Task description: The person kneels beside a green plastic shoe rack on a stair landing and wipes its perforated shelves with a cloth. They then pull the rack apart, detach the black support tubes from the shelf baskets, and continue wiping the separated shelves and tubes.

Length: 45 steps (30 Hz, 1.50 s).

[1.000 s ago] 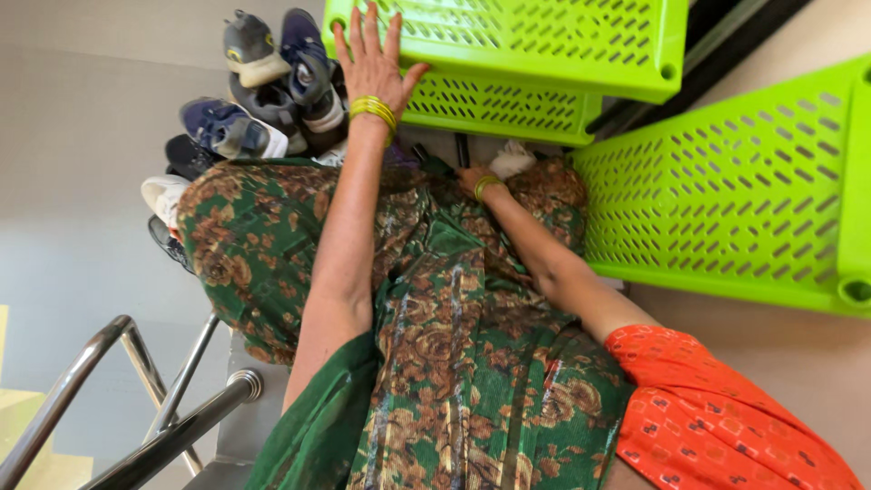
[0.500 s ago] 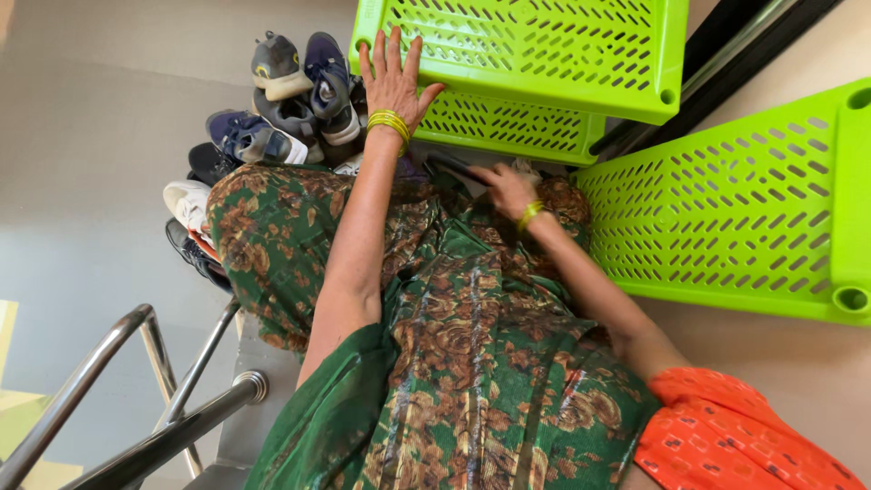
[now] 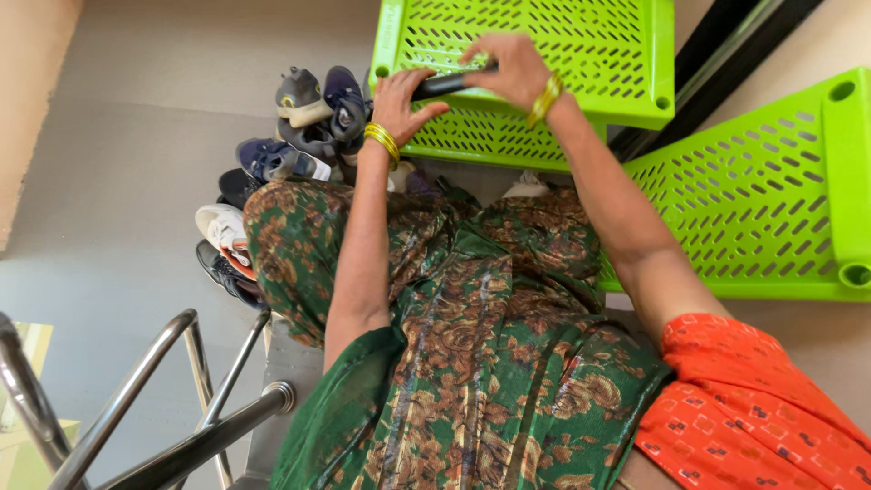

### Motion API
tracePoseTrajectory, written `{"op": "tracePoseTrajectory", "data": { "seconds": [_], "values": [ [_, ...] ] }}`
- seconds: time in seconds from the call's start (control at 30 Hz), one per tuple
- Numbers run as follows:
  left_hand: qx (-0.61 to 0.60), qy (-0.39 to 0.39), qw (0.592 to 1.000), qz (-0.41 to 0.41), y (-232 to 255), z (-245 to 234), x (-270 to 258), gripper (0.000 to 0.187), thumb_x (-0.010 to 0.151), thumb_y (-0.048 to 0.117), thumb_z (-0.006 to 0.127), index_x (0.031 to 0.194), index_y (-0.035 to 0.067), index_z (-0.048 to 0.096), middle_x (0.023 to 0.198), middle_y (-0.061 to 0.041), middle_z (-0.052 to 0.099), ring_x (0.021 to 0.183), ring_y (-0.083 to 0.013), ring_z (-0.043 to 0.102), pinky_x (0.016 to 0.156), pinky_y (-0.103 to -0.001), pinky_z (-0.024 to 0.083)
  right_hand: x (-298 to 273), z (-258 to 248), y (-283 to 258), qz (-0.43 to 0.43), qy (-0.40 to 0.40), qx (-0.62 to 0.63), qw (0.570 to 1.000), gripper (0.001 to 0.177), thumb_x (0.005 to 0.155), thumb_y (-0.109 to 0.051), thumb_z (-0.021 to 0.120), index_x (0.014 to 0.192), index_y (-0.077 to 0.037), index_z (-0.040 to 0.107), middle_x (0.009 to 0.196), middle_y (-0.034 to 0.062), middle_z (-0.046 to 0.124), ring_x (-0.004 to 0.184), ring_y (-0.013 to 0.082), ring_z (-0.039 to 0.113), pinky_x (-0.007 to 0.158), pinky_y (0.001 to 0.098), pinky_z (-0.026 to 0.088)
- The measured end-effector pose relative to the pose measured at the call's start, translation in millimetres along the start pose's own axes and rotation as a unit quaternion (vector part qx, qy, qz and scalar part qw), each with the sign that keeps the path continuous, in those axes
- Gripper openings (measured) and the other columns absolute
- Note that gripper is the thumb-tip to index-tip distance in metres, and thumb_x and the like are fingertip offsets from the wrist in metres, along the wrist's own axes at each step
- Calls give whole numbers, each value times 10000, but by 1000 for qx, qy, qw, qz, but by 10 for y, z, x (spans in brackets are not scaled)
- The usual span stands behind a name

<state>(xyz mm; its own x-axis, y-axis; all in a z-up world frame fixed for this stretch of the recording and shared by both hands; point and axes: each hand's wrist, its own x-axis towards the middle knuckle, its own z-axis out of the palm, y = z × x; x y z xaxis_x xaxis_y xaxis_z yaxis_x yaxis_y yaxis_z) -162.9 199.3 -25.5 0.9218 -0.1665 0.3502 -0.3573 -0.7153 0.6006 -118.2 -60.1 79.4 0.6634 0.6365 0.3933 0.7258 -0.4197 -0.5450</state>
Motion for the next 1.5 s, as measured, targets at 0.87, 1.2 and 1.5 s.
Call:
{"op": "tracePoseTrajectory", "data": {
  "seconds": [0.87,1.2,1.5],
  "values": [
    [-620,61,772,-126,-1443,132,427,685,1076,499,369,1526,-9,456,1485,-235,589,1369,-288,594,1158,-375,456,1578,1148,353,129,91,205,966,246,897,-202,831,954,5,709,842,57,743,743,153,757,636,297,662],
    [-490,89,866,-35,-1212,136,383,445,910,-63,747,1331,-50,605,1208,-98,735,1065,-139,700,957,-270,559,1375,1093,282,58,80,195,976,191,883,-80,811,1028,-13,708,961,33,768,859,116,767,796,290,649],
    [-449,179,875,-16,-1001,-86,359,384,891,-22,807,1245,-19,659,1122,-109,762,967,-143,727,848,-273,607,1170,896,398,96,116,378,913,78,963,-39,784,999,4,729,941,68,785,847,150,779,778,288,681]
  ]
}}
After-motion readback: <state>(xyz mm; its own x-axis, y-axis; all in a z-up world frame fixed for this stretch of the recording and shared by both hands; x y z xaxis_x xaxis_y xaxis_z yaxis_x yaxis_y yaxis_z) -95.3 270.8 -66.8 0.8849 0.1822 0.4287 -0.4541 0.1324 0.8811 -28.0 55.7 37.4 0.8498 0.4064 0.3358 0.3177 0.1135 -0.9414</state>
